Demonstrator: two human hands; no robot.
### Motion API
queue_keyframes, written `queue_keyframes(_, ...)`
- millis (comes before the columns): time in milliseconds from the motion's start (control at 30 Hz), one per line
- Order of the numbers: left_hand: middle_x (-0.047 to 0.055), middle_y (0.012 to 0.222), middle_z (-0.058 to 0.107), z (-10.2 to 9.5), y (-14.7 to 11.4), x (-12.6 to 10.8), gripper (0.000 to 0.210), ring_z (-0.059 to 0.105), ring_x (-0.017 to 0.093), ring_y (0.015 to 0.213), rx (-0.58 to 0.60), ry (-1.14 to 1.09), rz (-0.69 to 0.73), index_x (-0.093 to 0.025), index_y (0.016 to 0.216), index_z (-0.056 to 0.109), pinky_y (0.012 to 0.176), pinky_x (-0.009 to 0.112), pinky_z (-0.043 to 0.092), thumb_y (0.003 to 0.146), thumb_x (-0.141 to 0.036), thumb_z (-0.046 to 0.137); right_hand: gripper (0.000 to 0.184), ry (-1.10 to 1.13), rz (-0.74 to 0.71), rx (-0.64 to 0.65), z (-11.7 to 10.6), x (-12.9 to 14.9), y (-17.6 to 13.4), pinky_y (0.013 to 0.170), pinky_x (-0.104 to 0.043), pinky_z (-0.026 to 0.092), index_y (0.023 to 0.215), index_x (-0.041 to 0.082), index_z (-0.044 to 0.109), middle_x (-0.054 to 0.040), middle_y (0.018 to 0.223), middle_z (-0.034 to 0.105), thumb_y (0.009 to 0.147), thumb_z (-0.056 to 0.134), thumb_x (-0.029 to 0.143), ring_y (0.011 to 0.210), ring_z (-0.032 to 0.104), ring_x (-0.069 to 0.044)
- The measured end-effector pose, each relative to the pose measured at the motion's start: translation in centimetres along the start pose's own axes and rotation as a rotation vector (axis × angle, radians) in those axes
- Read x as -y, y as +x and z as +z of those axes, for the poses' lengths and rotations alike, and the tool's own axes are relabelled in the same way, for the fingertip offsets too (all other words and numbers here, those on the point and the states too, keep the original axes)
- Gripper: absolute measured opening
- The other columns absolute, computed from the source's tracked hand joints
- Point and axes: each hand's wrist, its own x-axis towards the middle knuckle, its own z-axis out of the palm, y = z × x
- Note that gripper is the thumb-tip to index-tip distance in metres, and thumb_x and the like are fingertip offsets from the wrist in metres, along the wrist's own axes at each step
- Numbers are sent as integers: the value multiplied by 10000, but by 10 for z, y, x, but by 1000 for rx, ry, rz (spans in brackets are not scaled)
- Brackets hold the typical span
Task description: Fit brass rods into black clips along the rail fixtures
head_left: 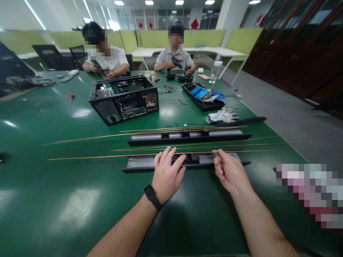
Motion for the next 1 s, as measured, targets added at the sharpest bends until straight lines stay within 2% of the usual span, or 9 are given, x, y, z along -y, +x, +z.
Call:
queue_keyframes(467,95,1469,517,-1,0,-1,370,380,298,1429,-27,-5,5,-312,1293,612,1162,537,260,925,-330,595,214,-5,-11,-9,-4,-2,2,232,-147,213,919,138,665,20,546,578,837,695,333,293,365,-52)
queue_keyframes(1000,93,1471,516,0,0,0,358,375,290,1434,-12,2,2,-314,1286,615,1157,533,260,929,-335,591,336,-13,-22,0,-4,-3,2,240,-149,199,948,142,665,37,534,572,789,743,428,276,344,-45)
